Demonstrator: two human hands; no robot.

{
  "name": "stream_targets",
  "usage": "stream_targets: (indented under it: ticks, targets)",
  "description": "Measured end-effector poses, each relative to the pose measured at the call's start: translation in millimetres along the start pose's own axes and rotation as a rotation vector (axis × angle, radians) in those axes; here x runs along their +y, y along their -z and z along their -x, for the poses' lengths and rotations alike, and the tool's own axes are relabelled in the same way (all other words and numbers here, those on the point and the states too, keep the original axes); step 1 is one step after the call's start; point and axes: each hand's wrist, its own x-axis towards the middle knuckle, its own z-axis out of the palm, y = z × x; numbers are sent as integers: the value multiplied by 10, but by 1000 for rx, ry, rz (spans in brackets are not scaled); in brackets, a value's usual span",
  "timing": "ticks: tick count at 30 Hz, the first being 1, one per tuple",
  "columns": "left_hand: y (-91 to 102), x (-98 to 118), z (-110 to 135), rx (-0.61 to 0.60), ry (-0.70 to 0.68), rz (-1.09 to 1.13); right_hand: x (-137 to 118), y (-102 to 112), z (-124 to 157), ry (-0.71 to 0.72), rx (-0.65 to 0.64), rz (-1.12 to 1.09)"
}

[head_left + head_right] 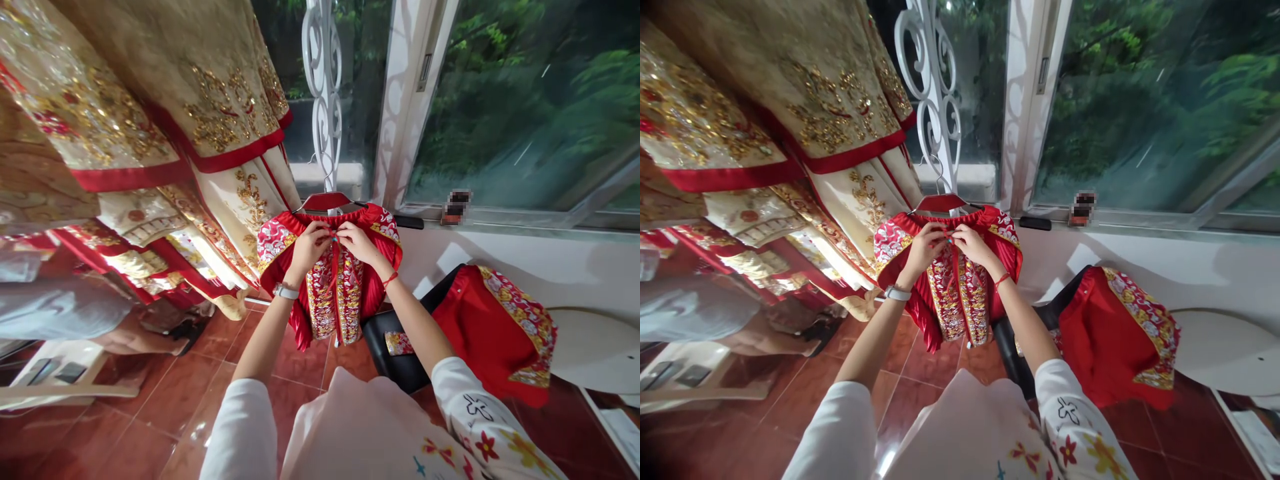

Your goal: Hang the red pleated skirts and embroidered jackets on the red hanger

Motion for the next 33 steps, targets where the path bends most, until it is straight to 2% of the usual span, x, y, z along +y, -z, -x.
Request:
stream_targets:
  ticks: [5, 9, 11, 14, 17, 19, 20, 22, 26, 30, 33]
  targets:
    - [121, 105, 0, 2, 9, -290, -75, -13, 49, 51, 143, 119]
    - [301, 8, 87, -21, 58, -471, -28, 145, 153, -12, 312, 259]
    - [348, -65, 147, -9, 112, -448, 27, 213, 207, -44, 350, 269]
    - [274, -135, 207, 64, 215, -164, 66, 187, 248, -83, 385, 103]
    - [104, -134, 211, 137, 390, 404, 22, 47, 245, -208, 392, -333]
    - [44, -109, 203, 107, 502, 710, -16, -14, 239, -313, 318, -634]
    - [48, -96, 200, 76, 525, 753, -26, -13, 239, -348, 290, -706]
    - [119, -78, 204, 29, 513, 653, -22, 61, 247, -349, 281, -597]
    - [322, -84, 241, 25, 419, 305, 39, 311, 290, -173, 298, 2]
    - [360, -103, 309, -8, 384, 203, 56, 380, 355, -147, 232, 113]
    - [401, -76, 367, -42, 385, 228, 63, 408, 385, -140, 292, 169]
